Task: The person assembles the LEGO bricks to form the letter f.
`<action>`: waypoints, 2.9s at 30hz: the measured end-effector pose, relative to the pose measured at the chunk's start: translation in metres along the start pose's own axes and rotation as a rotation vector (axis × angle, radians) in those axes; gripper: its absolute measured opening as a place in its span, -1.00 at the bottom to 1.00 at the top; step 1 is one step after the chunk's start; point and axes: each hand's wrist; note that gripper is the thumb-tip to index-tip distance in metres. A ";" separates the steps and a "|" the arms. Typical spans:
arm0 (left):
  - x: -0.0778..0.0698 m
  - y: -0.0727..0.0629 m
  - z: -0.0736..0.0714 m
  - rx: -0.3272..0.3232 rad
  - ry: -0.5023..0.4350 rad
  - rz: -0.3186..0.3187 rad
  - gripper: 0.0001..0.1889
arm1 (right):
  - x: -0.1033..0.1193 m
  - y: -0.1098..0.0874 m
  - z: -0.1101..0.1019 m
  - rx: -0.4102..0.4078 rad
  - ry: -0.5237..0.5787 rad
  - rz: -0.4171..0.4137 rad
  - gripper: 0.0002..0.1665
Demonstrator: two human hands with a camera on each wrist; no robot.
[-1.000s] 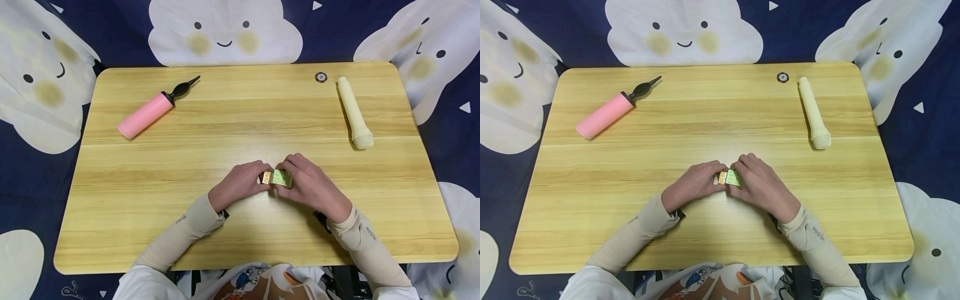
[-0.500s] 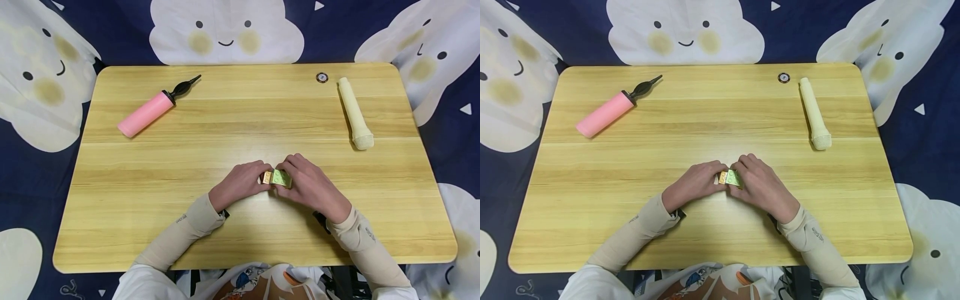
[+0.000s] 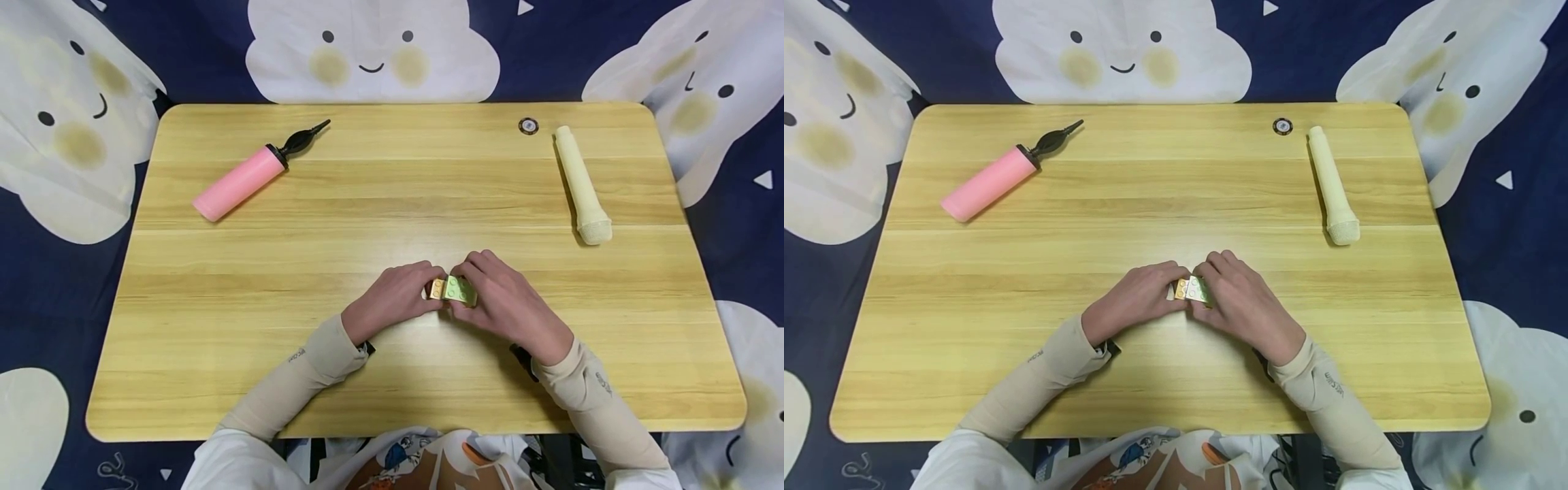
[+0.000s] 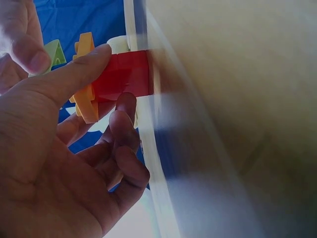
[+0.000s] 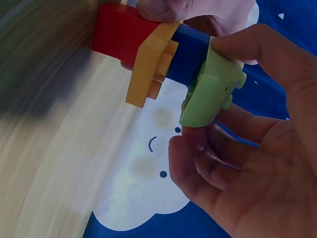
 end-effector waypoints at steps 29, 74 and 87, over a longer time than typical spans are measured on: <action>0.003 -0.006 -0.013 0.052 0.059 0.049 -0.26 | 0.001 -0.002 -0.005 0.053 -0.003 0.035 -0.49; 0.013 -0.011 -0.023 0.047 -0.202 0.287 -0.34 | -0.013 -0.004 -0.010 -0.033 0.199 0.032 -0.36; 0.011 -0.008 -0.030 0.075 -0.451 0.240 -0.22 | -0.015 -0.007 -0.014 -0.032 0.211 -0.041 -0.13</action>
Point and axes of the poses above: each hand's wrist, its own y-axis towards the middle knuckle, its own z-axis out of the palm, x = y × z, and after that the axes turned 9 degrees about -z, right-handed
